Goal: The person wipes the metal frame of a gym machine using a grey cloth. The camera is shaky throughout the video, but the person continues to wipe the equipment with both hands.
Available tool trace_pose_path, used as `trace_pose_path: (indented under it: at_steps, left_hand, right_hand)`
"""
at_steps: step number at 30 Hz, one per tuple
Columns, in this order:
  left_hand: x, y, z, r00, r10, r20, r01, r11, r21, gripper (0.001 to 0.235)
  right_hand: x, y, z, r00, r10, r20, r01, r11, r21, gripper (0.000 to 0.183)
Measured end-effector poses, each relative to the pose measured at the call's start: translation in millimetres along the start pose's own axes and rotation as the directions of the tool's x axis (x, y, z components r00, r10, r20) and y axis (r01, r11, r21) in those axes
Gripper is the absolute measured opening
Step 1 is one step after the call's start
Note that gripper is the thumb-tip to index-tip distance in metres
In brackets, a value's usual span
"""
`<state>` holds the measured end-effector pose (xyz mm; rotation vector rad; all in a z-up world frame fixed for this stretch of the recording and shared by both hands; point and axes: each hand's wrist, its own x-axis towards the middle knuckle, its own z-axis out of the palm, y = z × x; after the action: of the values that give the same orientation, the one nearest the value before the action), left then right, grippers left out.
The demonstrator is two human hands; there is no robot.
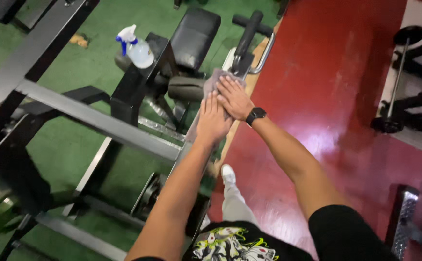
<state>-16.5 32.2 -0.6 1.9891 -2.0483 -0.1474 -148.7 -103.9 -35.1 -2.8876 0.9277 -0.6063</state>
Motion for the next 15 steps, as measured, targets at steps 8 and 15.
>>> trace_pose_path:
  at_steps: [8, 15]
  left_hand:
    - [-267.8, -14.9, -92.0, 1.000, -0.009, -0.023, 0.011, 0.997, 0.080, 0.088]
    - [-364.5, -23.8, -111.9, 1.000, 0.001, -0.025, 0.002, 0.989, 0.148, 0.081]
  right_hand:
    - [-111.7, -237.0, 5.1, 0.976, -0.172, -0.132, 0.185, 0.979, 0.091, 0.067]
    - [-144.3, -335.0, -59.0, 0.966, -0.199, 0.164, 0.127, 0.920, 0.371, 0.086]
